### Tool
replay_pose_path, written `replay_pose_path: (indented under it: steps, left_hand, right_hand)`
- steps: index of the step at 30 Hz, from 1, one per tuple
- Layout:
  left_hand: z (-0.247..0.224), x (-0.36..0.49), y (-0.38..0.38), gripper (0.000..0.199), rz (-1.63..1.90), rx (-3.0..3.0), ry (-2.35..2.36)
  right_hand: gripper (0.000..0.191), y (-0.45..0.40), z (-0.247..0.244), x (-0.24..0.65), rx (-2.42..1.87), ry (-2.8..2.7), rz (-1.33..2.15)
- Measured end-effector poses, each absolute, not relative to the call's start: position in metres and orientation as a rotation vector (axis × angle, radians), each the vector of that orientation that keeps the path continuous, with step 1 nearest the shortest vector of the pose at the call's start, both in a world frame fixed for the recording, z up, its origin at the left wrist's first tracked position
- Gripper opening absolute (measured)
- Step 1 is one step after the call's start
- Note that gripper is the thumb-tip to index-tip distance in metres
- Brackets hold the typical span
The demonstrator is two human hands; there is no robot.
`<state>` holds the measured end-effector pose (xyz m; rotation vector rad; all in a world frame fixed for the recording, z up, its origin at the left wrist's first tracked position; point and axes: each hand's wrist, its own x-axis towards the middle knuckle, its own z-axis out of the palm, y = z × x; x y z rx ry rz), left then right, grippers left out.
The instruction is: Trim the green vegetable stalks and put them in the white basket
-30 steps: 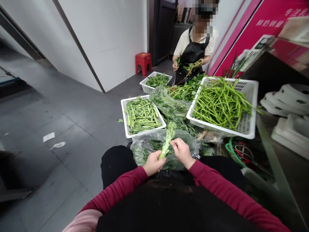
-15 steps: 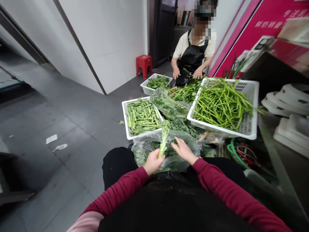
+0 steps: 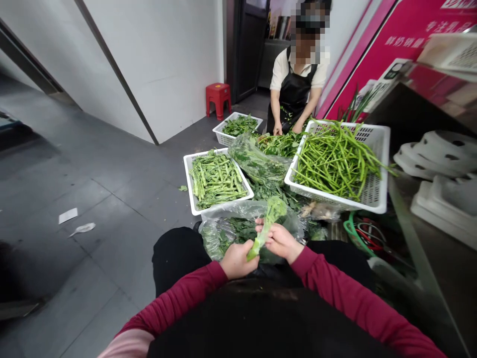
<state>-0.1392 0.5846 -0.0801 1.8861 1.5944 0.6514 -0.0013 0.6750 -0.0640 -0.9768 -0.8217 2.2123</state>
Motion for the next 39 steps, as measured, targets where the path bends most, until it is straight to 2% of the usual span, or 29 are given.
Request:
replay_pose_path:
  steps: [2,4,7,11,16,21,24,27,31,33,39]
  left_hand:
    - [-0.079,-0.138,0.585,0.012,0.549,1.924,1.669]
    - [-0.078,-0.137,0.587,0.015,0.449,1.936,1.737]
    - [-0.078,-0.136,0.588,0.019,0.355,1.994,1.722]
    - [-0.08,-0.136,0.586,0.022,0.357,2.036,1.745]
    - [-0.084,-0.137,0.588,0.022,0.331,1.95,1.815]
    - [-0.086,-0.135,0.588,0.023,0.315,1.921,1.842]
    - [-0.089,-0.131,0.585,0.015,0.44,1.816,1.802]
    - [-0.089,-0.126,0.585,0.009,0.639,1.66,1.553]
    - [-0.086,-0.124,0.591,0.016,0.82,1.35,1.365]
    - [-0.087,-0.126,0.593,0.016,0.851,1.378,1.4]
    - [-0.09,-0.129,0.587,0.012,0.444,1.81,1.743]
  right_hand:
    - [0.011,0.678,-0.071,0.004,-1.103,-0.918,2.085]
    - [0.008,0.683,-0.081,0.01,-1.254,-0.986,1.772]
    - [0.015,0.691,-0.1,0.019,-1.363,-0.983,1.485]
    - [0.021,0.687,-0.104,0.029,-1.385,-0.965,1.514]
    - [0.027,0.663,-0.075,0.028,-1.094,-1.114,1.844]
    - [0.018,0.661,-0.065,0.015,-1.215,-1.11,1.684]
    - [0.014,0.662,-0.065,0.012,-1.116,-0.984,1.774]
    - [0.018,0.653,-0.068,0.01,-1.025,-0.888,1.896]
    - [0.01,0.635,-0.082,0.008,-1.021,-1.072,2.002]
    - [0.007,0.636,-0.087,0.009,-1.07,-1.089,1.951]
    - [0.023,0.671,-0.068,0.028,-1.091,-0.921,1.712]
